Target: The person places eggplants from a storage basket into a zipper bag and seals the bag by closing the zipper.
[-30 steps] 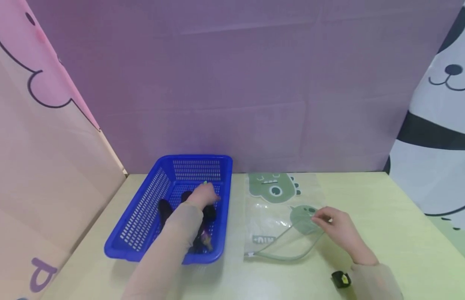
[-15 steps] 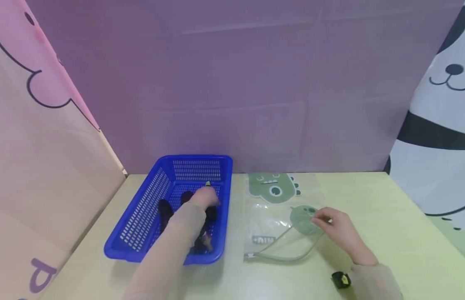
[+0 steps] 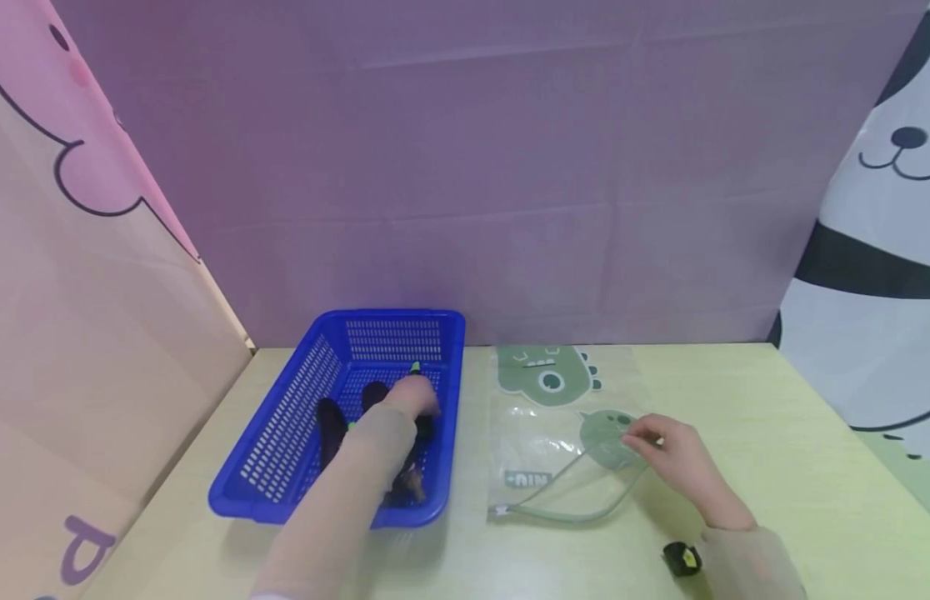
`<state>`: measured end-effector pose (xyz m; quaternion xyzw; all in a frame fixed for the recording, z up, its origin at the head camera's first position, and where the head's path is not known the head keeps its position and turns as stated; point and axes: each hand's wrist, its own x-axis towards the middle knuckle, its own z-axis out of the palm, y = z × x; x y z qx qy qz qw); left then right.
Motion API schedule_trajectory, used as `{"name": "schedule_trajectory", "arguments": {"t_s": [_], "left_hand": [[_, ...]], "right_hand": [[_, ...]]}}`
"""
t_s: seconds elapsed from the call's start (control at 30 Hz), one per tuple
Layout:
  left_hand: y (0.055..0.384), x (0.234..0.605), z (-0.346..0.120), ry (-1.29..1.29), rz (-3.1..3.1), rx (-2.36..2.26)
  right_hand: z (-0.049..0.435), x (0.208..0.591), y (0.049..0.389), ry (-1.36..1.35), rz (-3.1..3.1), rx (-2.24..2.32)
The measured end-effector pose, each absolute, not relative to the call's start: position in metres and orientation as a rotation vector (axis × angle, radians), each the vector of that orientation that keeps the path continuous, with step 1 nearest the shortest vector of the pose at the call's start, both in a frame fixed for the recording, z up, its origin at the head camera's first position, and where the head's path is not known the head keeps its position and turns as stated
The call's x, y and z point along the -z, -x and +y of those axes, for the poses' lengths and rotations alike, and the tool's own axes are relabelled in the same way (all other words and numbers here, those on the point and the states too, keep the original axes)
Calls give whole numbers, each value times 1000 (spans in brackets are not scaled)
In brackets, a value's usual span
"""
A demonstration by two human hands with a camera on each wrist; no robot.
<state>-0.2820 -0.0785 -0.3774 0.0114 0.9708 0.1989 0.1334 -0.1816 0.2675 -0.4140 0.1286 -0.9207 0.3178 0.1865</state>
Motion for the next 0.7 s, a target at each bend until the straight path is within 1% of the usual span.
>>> {"name": "schedule_trajectory", "arguments": {"t_s": [0.7], "left_hand": [[285,380,-82,39,2791,-634]], "right_hand": [[268,413,182,-357,-2614,-887]]}}
